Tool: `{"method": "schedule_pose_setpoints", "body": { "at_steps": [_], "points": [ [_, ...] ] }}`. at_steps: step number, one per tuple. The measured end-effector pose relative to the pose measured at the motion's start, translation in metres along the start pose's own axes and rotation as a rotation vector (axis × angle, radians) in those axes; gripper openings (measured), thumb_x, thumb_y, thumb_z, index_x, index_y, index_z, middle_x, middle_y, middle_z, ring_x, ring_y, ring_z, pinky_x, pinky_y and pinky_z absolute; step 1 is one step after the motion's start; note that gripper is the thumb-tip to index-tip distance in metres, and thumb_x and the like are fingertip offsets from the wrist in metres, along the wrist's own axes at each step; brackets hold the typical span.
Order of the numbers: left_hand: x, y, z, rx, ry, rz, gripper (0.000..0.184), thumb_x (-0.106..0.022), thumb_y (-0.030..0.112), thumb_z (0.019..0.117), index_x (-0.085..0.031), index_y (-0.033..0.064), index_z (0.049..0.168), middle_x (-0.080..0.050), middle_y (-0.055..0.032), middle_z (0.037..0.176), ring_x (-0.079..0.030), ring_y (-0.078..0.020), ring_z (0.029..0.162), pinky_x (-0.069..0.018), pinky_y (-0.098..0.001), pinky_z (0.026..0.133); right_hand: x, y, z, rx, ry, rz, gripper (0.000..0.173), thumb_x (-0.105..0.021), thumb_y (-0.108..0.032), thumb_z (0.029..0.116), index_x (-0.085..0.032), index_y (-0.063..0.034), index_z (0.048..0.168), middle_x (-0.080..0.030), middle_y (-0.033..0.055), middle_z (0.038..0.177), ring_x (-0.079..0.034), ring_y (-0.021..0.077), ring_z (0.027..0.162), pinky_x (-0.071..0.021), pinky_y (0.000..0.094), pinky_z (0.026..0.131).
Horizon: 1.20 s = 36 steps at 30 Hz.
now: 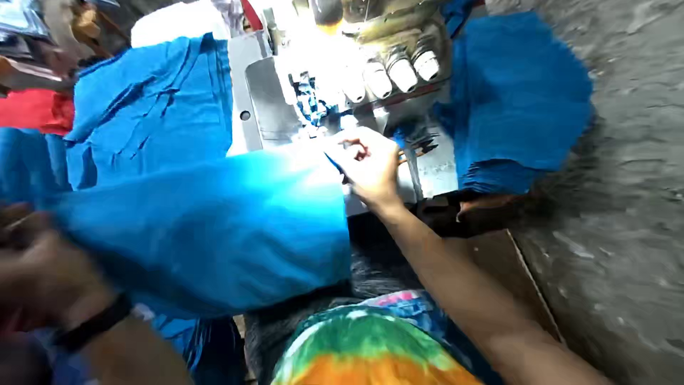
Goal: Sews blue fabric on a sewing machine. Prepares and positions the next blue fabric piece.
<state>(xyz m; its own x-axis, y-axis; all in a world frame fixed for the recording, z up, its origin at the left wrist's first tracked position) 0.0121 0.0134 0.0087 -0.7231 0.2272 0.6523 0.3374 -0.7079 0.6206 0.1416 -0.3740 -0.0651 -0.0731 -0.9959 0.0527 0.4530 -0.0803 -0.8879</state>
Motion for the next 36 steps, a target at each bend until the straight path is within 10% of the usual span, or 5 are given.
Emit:
{"method": "schedule_pose_setpoints", "body": {
  "at_steps": [5,17,25,29,36],
  "points": [
    [-0.113,0.125,-0.111,-0.609,-0.317,-0.249,0.028,-0.057,0.013,0.1021,-0.071,-0.0020,0.122,-0.068,-0.0159,0.130,-0.061,-0.0254,0.128,-0.0420,-0.0461,0.114,-0.024,0.024,0.008,-0.095,-0.027,-0.009,0.021,-0.079,-0.010,0.0870,-0.067,-0.0007,0.102,-0.065,0.0002,0.084,-0.049,-0.0015,0.056,-0.0434,0.0139,0.050],
    [-0.175,0.138,-0.133,-0.566,-0.315,-0.361,0.021,-0.064,0.012,0.0986,-0.079,0.0077,0.113,-0.072,-0.0068,0.126,-0.059,-0.0223,0.131,-0.0286,-0.0550,0.119,0.009,0.023,0.005,-0.183,-0.086,0.074,0.018,-0.071,-0.009,0.0950,-0.055,-0.0106,0.104,-0.053,-0.0055,0.067,-0.047,0.0016,0.045,-0.0425,0.0158,0.037],
    [-0.175,0.141,-0.131,-0.578,-0.306,-0.358,0.025,-0.061,0.014,0.1000,-0.077,0.0103,0.118,-0.070,-0.0032,0.132,-0.055,-0.0200,0.136,-0.0279,-0.0536,0.120,0.042,0.037,-0.049,-0.357,-0.244,-0.069,0.013,-0.077,-0.021,0.0874,-0.068,-0.0139,0.092,-0.067,-0.0067,0.073,-0.062,0.0028,0.059,-0.0540,0.0194,0.053],
    [-0.175,0.146,-0.138,-0.605,-0.276,-0.314,0.022,-0.061,0.017,0.1015,-0.078,0.0100,0.114,-0.069,-0.0042,0.133,-0.053,-0.0213,0.137,-0.0294,-0.0542,0.119,0.021,0.031,-0.063,-0.353,-0.357,-0.062,0.032,-0.077,-0.018,0.0914,-0.069,-0.0067,0.121,-0.075,0.0021,0.108,-0.074,0.0106,0.094,-0.0641,0.0294,0.085],
    [-0.041,-0.008,-0.148,-0.207,-0.031,-0.214,0.031,-0.057,0.015,0.1026,-0.065,-0.0011,0.128,-0.065,-0.0130,0.135,-0.059,-0.0227,0.130,-0.0461,-0.0433,0.112,-0.018,0.045,-0.166,-0.293,-0.560,-0.272,0.031,-0.052,-0.018,0.1026,-0.064,0.0051,0.120,-0.073,0.0119,0.101,-0.072,0.0147,0.096,-0.0592,0.0342,0.088]
  ]
}}
Point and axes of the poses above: each hand's wrist, its own z-axis towards the middle knuckle, its own x-axis out of the back of the hand, y = z × x, the point moved 2 cm from there along z, towards the middle knuckle
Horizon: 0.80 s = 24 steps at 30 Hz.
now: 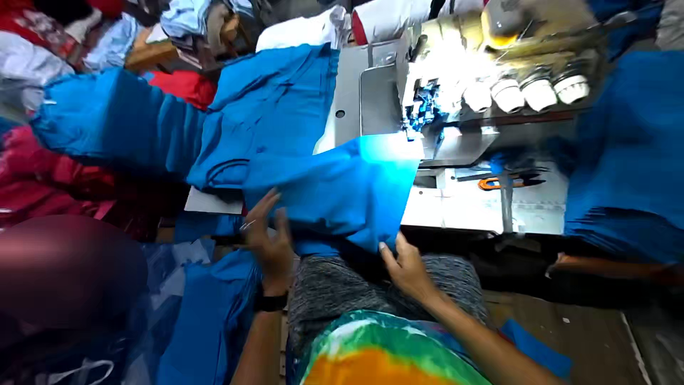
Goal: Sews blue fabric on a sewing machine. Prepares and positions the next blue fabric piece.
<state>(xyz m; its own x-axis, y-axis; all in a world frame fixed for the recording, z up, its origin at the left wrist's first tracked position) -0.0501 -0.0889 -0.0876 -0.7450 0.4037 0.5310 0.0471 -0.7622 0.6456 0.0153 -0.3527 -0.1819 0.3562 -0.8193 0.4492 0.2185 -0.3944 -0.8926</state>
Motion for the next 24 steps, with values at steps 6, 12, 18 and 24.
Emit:
{"method": "schedule_pose_setpoints", "body": {
  "at_steps": [6,12,18,24],
  "points": [
    [-0.016,-0.130,-0.060,0.708,-0.111,-0.229,0.050,-0.072,0.018,0.0948,-0.056,-0.0123,0.131,-0.064,-0.0261,0.125,-0.065,-0.0272,0.115,-0.0537,-0.0437,0.100,-0.027,0.010,0.024,-0.541,-0.511,-0.156,0.046,-0.043,-0.030,0.1097,-0.066,0.0097,0.114,-0.065,0.0299,0.114,-0.063,0.0409,0.111,-0.0469,0.0578,0.097],
    [0.106,-0.073,-0.038,0.422,-0.256,0.000,0.030,-0.067,0.026,0.0989,-0.062,0.0004,0.113,-0.065,-0.0021,0.096,-0.064,-0.0017,0.084,-0.0566,-0.0278,0.079,0.121,-0.066,-0.019,-0.104,-0.695,-0.196,0.009,-0.067,-0.013,0.0872,-0.070,-0.0124,0.078,-0.060,-0.0042,0.064,-0.055,0.0050,0.056,-0.0451,0.0295,0.051],
    [0.034,-0.083,-0.074,0.476,-0.359,0.065,0.042,-0.062,0.028,0.1022,-0.062,-0.0101,0.120,-0.067,-0.0211,0.111,-0.066,-0.0157,0.101,-0.0527,-0.0356,0.093,0.162,-0.008,-0.081,-0.463,-0.575,-0.650,0.011,-0.072,-0.021,0.0930,-0.080,-0.0165,0.097,-0.072,0.0072,0.083,-0.069,0.0288,0.081,-0.0536,0.0592,0.072],
    [0.022,-0.070,-0.081,0.466,-0.371,0.011,0.032,-0.060,0.023,0.1035,-0.061,-0.0076,0.114,-0.066,-0.0095,0.102,-0.063,-0.0004,0.091,-0.0532,-0.0215,0.084,0.152,0.039,-0.105,-0.378,-0.338,-0.448,0.023,-0.058,-0.015,0.1051,-0.077,-0.0066,0.116,-0.071,0.0115,0.127,-0.065,0.0288,0.118,-0.0483,0.0530,0.105]
  ]
}}
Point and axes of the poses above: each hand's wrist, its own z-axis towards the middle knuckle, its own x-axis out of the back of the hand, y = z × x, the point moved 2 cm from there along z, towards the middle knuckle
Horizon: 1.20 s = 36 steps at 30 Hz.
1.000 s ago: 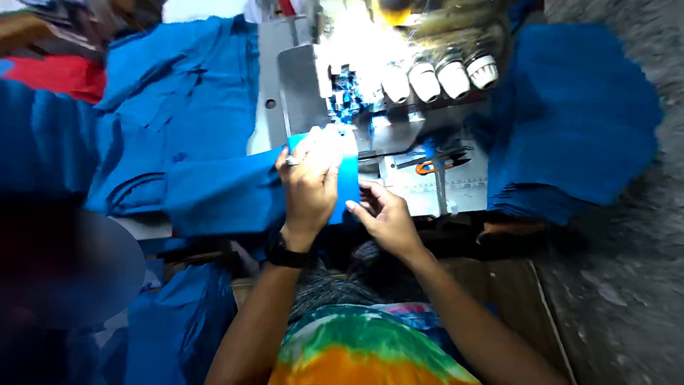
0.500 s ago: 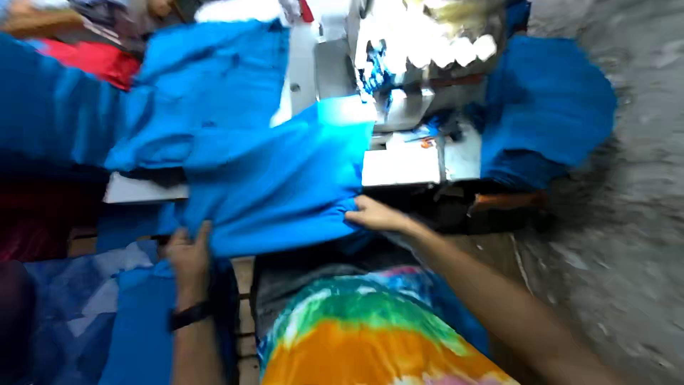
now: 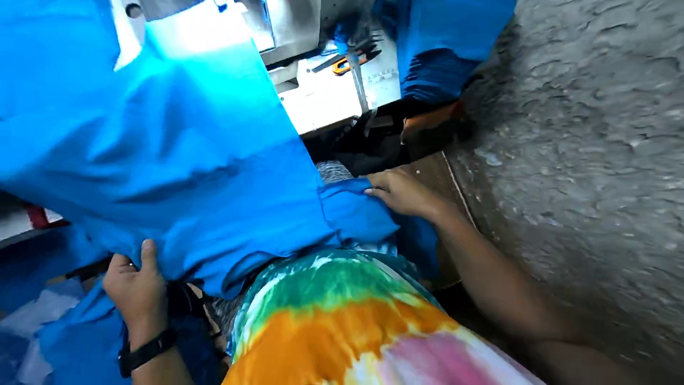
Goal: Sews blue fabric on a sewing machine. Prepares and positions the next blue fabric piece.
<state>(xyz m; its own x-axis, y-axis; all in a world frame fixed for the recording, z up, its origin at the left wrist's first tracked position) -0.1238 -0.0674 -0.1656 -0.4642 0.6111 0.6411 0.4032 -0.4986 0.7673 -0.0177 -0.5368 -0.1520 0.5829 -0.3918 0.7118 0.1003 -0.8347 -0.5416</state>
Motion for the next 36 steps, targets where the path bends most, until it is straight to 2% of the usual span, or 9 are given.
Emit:
{"method": "schedule_pose_setpoints", "body": {
  "at_steps": [4,9,13,16,19,22,29,33,36],
  "points": [
    [0.002,0.003,0.000,0.004,-0.014,-0.034,0.028,-0.060,0.020,0.1031,-0.062,-0.0056,0.114,-0.067,-0.0037,0.099,-0.064,0.0028,0.088,-0.0545,-0.0186,0.081,-0.011,0.002,-0.018,0.134,0.302,0.046,0.030,-0.059,-0.020,0.1032,-0.074,-0.0228,0.130,-0.045,0.0034,0.160,-0.048,0.0257,0.141,-0.0435,0.0498,0.112],
    [-0.002,0.006,-0.001,0.043,-0.021,-0.015,0.028,-0.060,0.019,0.1030,-0.062,-0.0066,0.115,-0.067,-0.0050,0.100,-0.064,0.0029,0.088,-0.0540,-0.0186,0.082,-0.033,0.015,-0.045,-0.031,0.533,0.291,0.028,-0.069,-0.036,0.0959,-0.078,-0.0095,0.091,-0.071,0.0017,0.091,-0.064,0.0052,0.078,-0.0548,0.0235,0.071],
    [-0.010,0.007,0.000,0.055,-0.046,-0.018,0.025,-0.062,0.019,0.1022,-0.062,-0.0043,0.111,-0.067,-0.0018,0.095,-0.064,0.0035,0.085,-0.0550,-0.0187,0.079,-0.023,0.026,-0.022,-0.257,0.471,0.231,0.025,-0.072,-0.022,0.0960,-0.074,-0.0076,0.116,-0.074,0.0117,0.107,-0.071,0.0270,0.096,-0.0578,0.0522,0.088],
    [-0.011,0.011,-0.001,0.058,-0.045,-0.039,0.022,-0.062,0.019,0.1020,-0.061,-0.0026,0.108,-0.065,0.0010,0.092,-0.064,0.0038,0.083,-0.0551,-0.0187,0.078,-0.003,-0.009,0.014,-0.099,0.335,0.130,0.065,-0.083,-0.034,0.0868,-0.059,-0.0062,0.140,-0.063,0.0203,0.129,-0.060,0.0395,0.121,-0.0485,0.0604,0.103],
    [-0.010,0.013,0.000,0.044,-0.040,-0.085,0.020,-0.060,0.019,0.1028,-0.061,-0.0010,0.108,-0.065,0.0023,0.092,-0.064,0.0042,0.083,-0.0551,-0.0185,0.078,-0.020,-0.035,0.072,0.222,0.043,0.051,0.055,-0.083,-0.053,0.0799,-0.074,-0.0060,0.106,-0.065,0.0136,0.120,-0.055,0.0342,0.121,-0.0448,0.0576,0.102],
    [0.006,0.016,-0.003,0.021,-0.049,-0.139,0.021,-0.059,0.018,0.1037,-0.062,-0.0003,0.114,-0.068,0.0046,0.095,-0.066,0.0042,0.086,-0.0569,-0.0185,0.081,-0.030,-0.033,0.072,0.366,-0.074,0.201,0.035,-0.081,-0.040,0.0874,-0.071,-0.0061,0.084,-0.069,0.0058,0.088,-0.065,0.0173,0.087,-0.0541,0.0410,0.081],
    [0.002,0.005,-0.031,0.127,-0.044,-0.222,0.020,-0.060,0.019,0.1033,-0.061,0.0011,0.111,-0.067,0.0086,0.091,-0.066,0.0055,0.081,-0.0579,-0.0186,0.077,-0.029,-0.019,-0.023,-0.299,0.104,0.510,0.052,-0.093,-0.048,0.0702,-0.065,-0.0079,0.087,-0.049,-0.0028,0.064,-0.045,0.0093,0.059,-0.0436,0.0329,0.060],
    [0.008,0.002,-0.019,-0.046,-0.051,0.039,0.056,-0.070,0.019,0.0937,-0.049,-0.0075,0.139,-0.063,-0.0172,0.114,-0.061,-0.0152,0.097,-0.0523,-0.0314,0.085,-0.021,-0.029,-0.037,-0.301,0.030,0.527,0.047,-0.091,-0.051,0.0728,-0.066,-0.0101,0.075,-0.056,-0.0032,0.066,-0.051,0.0066,0.062,-0.0452,0.0306,0.062],
    [-0.010,0.053,-0.018,-0.343,-0.171,0.195,0.052,-0.063,0.021,0.0984,-0.050,-0.0110,0.138,-0.059,-0.0345,0.128,-0.062,-0.0409,0.115,-0.0526,-0.0518,0.096,-0.025,-0.031,-0.040,-0.301,0.227,0.429,0.056,-0.092,-0.052,0.0697,-0.076,-0.0156,0.109,-0.069,0.0023,0.086,-0.063,0.0174,0.078,-0.0543,0.0455,0.075]
  ]
}}
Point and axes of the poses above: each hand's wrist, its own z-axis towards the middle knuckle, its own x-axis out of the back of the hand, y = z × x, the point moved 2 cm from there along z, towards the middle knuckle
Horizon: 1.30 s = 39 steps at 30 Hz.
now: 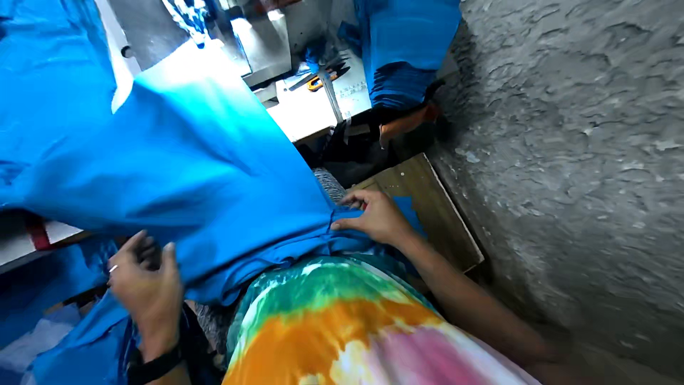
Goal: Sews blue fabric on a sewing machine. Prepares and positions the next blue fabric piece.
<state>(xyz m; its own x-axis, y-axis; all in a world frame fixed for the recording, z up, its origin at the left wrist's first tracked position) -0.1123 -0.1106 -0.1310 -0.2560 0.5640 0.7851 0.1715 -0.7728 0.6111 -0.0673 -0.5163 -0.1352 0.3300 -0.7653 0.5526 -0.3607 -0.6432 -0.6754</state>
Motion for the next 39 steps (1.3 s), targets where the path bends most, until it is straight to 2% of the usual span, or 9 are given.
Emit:
{"method": "schedule_pose_setpoints", "body": {
  "at_steps": [4,8,11,16,20,23,26,31,39],
  "points": [
    [-0.052,0.112,0.010,-0.488,-0.309,-0.253,0.025,-0.063,0.018,0.0994,-0.071,0.0029,0.118,-0.071,-0.0102,0.113,-0.070,-0.0161,0.097,-0.0600,-0.0364,0.086,-0.001,-0.003,-0.011,0.094,0.301,-0.150,0.089,-0.095,-0.052,0.0639,-0.060,-0.0156,0.138,-0.070,0.0062,0.097,-0.066,0.0283,0.083,-0.0548,0.0566,0.072],
    [-0.119,0.188,0.017,-0.707,-0.906,-0.220,0.045,-0.072,0.031,0.0961,-0.063,0.0106,0.136,-0.065,-0.0082,0.131,-0.069,-0.0196,0.099,-0.0590,-0.0450,0.086,-0.010,0.000,-0.026,0.499,0.520,-0.181,0.078,-0.093,-0.031,0.0690,-0.059,-0.0103,0.136,-0.067,0.0059,0.089,-0.064,0.0225,0.070,-0.0563,0.0444,0.058],
    [-0.147,0.209,0.025,-0.687,-1.102,-0.140,0.017,-0.072,0.030,0.0953,-0.076,0.0138,0.101,-0.073,-0.0021,0.090,-0.069,-0.0168,0.083,-0.0575,-0.0456,0.077,-0.010,0.008,-0.028,0.490,0.580,-0.119,0.077,-0.093,-0.027,0.0664,-0.060,-0.0102,0.134,-0.065,0.0078,0.094,-0.062,0.0207,0.069,-0.0547,0.0405,0.058],
    [-0.165,0.231,0.032,-0.527,-0.886,-0.459,0.009,-0.071,0.014,0.0969,-0.071,0.0077,0.104,-0.073,-0.0018,0.089,-0.070,-0.0110,0.070,-0.0629,-0.0331,0.067,-0.005,0.019,0.000,0.005,0.087,0.237,0.043,-0.088,-0.037,0.0803,-0.075,-0.0089,0.110,-0.075,0.0044,0.103,-0.070,0.0130,0.099,-0.0570,0.0392,0.094],
    [-0.132,0.200,0.049,-0.300,-0.762,-0.792,0.015,-0.061,0.009,0.1019,-0.065,0.0040,0.115,-0.072,-0.0073,0.100,-0.071,-0.0177,0.071,-0.0649,-0.0350,0.065,-0.008,0.027,0.013,0.054,-0.070,0.359,0.026,-0.083,-0.033,0.0863,-0.078,-0.0083,0.091,-0.074,-0.0005,0.085,-0.067,0.0037,0.080,-0.0571,0.0295,0.079],
    [-0.125,0.172,0.042,-0.214,-0.837,-0.641,0.015,-0.067,0.017,0.0983,-0.070,0.0050,0.108,-0.075,-0.0045,0.094,-0.074,-0.0151,0.078,-0.0644,-0.0328,0.070,-0.002,0.025,0.013,0.083,-0.106,0.392,0.028,-0.083,-0.033,0.0849,-0.070,-0.0101,0.077,-0.063,-0.0063,0.068,-0.057,-0.0008,0.063,-0.0495,0.0220,0.062],
    [-0.140,0.178,0.025,-0.248,-0.920,-0.418,0.028,-0.073,0.031,0.0948,-0.073,0.0077,0.109,-0.073,-0.0001,0.098,-0.071,-0.0073,0.089,-0.0614,-0.0282,0.081,0.000,0.015,0.015,0.157,-0.108,0.392,0.028,-0.085,-0.035,0.0828,-0.070,-0.0113,0.077,-0.064,-0.0078,0.070,-0.058,-0.0024,0.064,-0.0498,0.0203,0.063],
    [-0.147,0.186,0.023,-0.157,-0.944,-0.535,0.015,-0.074,0.025,0.0949,-0.072,0.0106,0.099,-0.072,0.0048,0.087,-0.068,-0.0034,0.079,-0.0581,-0.0235,0.075,0.003,0.016,0.015,0.369,-0.098,0.321,0.026,-0.079,-0.034,0.0887,-0.074,-0.0102,0.082,-0.068,-0.0073,0.076,-0.060,-0.0046,0.072,-0.0505,0.0189,0.069],
    [-0.154,0.179,0.019,-0.333,-0.821,-0.681,0.024,-0.065,0.021,0.1002,-0.071,-0.0015,0.098,-0.070,-0.0070,0.087,-0.066,-0.0102,0.079,-0.0559,-0.0295,0.076,0.002,0.022,0.022,0.446,-0.061,0.049,0.026,-0.077,-0.039,0.0812,-0.078,-0.0138,0.088,-0.074,-0.0022,0.087,-0.068,0.0054,0.083,-0.0577,0.0332,0.077]
  ]
}}
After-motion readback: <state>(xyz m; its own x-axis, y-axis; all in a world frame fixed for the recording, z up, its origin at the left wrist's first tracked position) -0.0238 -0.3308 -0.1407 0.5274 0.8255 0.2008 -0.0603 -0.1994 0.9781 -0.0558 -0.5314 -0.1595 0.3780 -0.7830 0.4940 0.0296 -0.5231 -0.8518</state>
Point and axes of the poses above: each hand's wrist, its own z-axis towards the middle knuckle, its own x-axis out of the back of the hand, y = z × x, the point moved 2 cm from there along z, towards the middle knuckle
